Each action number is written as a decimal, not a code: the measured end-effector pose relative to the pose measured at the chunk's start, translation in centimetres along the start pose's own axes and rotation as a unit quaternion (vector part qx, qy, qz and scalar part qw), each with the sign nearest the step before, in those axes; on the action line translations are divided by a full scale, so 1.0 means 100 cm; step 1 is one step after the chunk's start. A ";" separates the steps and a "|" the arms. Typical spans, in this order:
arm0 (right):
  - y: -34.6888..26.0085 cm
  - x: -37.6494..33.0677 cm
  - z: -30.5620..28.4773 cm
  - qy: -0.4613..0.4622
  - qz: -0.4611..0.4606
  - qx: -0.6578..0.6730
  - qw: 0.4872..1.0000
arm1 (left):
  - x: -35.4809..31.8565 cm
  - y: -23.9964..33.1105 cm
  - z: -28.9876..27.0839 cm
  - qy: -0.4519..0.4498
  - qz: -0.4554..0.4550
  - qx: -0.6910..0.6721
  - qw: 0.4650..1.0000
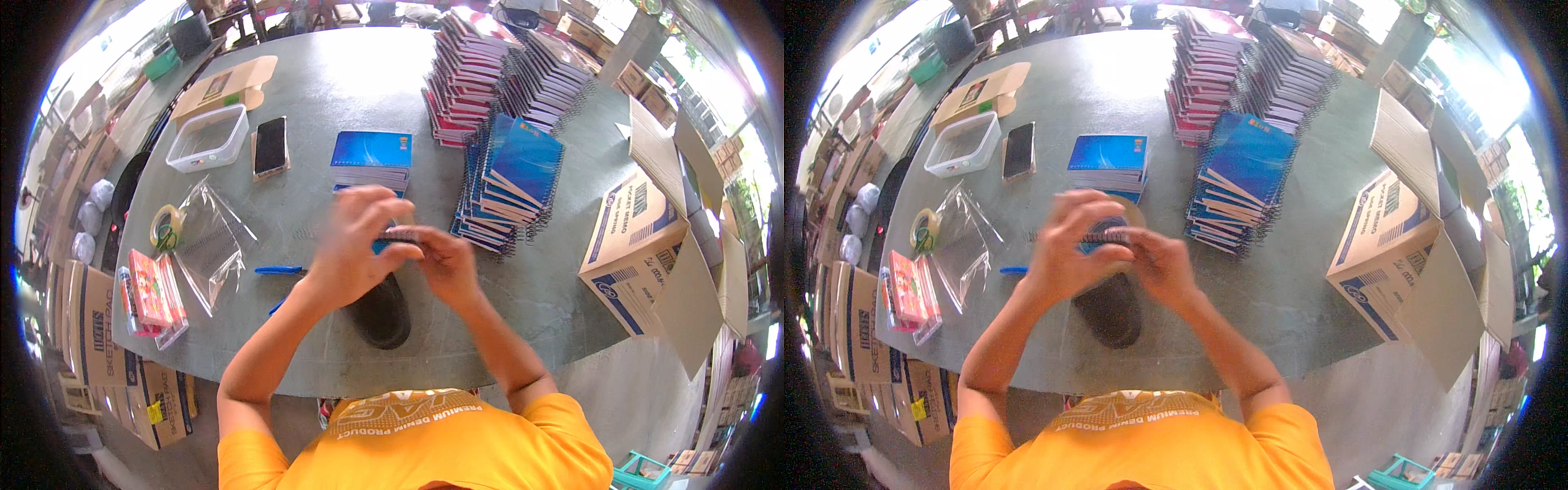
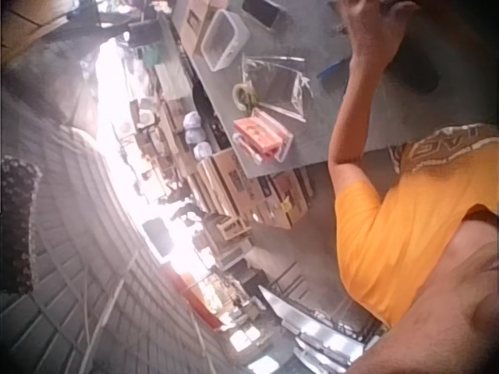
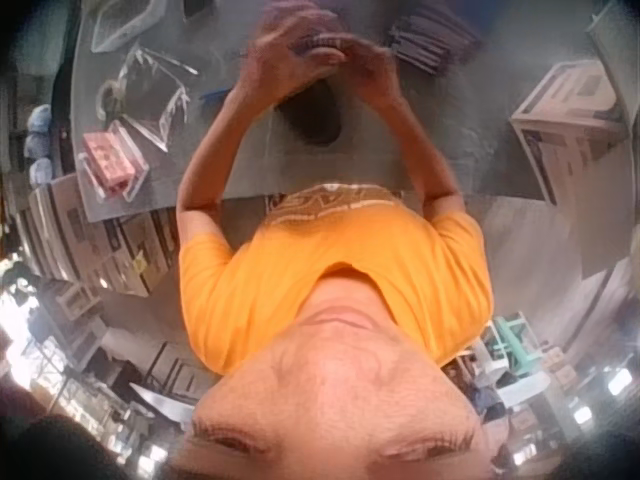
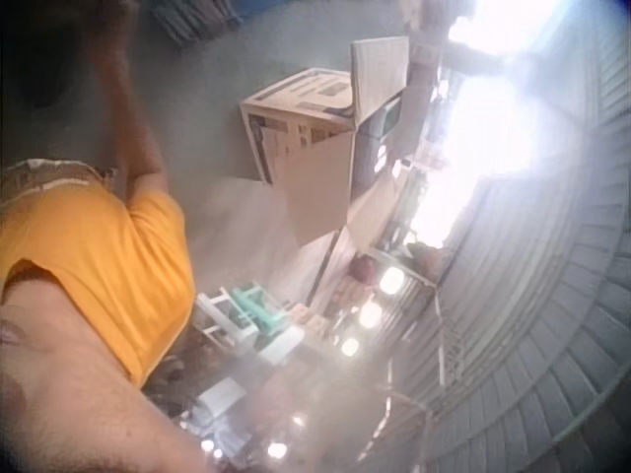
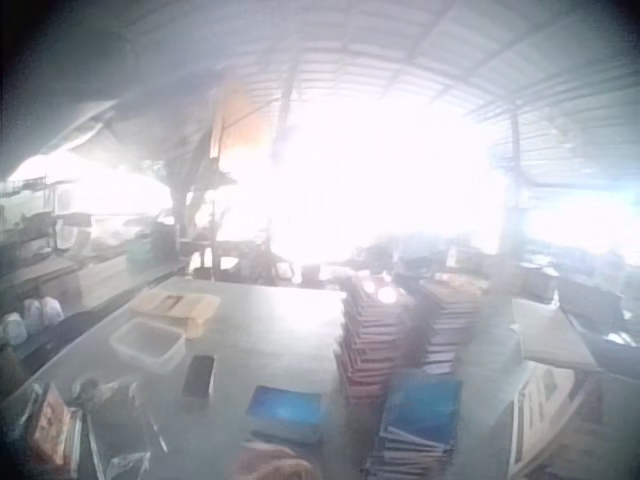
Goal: The person binds notebooks by threading spiral coils into the punched edges, using pliers to trim the wire, and stacking the notebooks on the table.
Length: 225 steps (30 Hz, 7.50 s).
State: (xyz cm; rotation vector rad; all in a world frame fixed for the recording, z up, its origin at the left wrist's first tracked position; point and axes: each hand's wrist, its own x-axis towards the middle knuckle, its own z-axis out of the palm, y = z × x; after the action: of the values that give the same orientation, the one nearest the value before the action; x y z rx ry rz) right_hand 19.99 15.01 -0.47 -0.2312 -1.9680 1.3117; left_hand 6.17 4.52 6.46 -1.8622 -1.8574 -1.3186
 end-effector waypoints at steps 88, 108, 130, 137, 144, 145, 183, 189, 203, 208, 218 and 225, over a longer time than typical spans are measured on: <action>-0.011 0.073 0.055 -0.212 -0.029 -0.388 0.896 | -0.081 -0.056 -0.045 -0.109 -0.440 -0.318 0.832; -0.011 0.072 0.059 -0.224 -0.052 -0.387 0.893 | -0.083 -0.064 -0.040 0.013 -0.400 -0.320 0.859; 0.001 0.072 0.062 -0.198 -0.139 -0.317 0.917 | -0.052 -0.058 -0.057 -0.118 -0.337 -0.077 0.931; -0.001 0.075 0.062 -0.218 -0.132 -0.274 0.927 | -0.059 -0.060 -0.051 -0.074 -0.258 -0.075 0.960; -0.009 0.073 0.053 -0.283 -0.063 -0.308 0.906 | -0.060 -0.061 -0.036 -0.017 -0.207 0.000 0.978; -0.011 0.073 0.055 -0.290 -0.058 -0.321 0.900 | -0.063 -0.061 -0.032 0.006 -0.173 0.017 0.985; 0.048 0.050 0.009 -0.119 0.155 0.181 0.964 | -0.070 -0.042 -0.051 -0.240 -0.093 0.004 0.966; 0.049 0.047 0.009 -0.115 0.161 0.183 0.963 | -0.045 -0.030 -0.058 0.017 -0.190 0.062 0.980; 0.048 0.044 0.005 -0.121 0.145 0.181 0.965 | -0.029 -0.028 -0.058 0.166 -0.182 0.034 0.969; 0.044 0.045 0.005 -0.148 0.172 0.221 0.948 | -0.043 -0.035 -0.038 -0.035 -0.120 0.021 0.992; 0.042 0.045 0.002 -0.150 0.164 0.171 0.960 | -0.011 -0.026 -0.035 0.141 -0.191 -0.036 0.971; 0.043 0.046 -0.004 -0.198 0.191 0.125 0.953 | -0.010 -0.031 -0.020 0.106 -0.169 -0.033 0.979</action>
State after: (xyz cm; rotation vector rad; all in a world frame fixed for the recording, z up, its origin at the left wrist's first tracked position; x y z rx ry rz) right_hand 15.97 19.64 -1.82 -0.2480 -2.1234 1.9701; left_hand 2.76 3.09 5.62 -1.4070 -2.0980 -1.6307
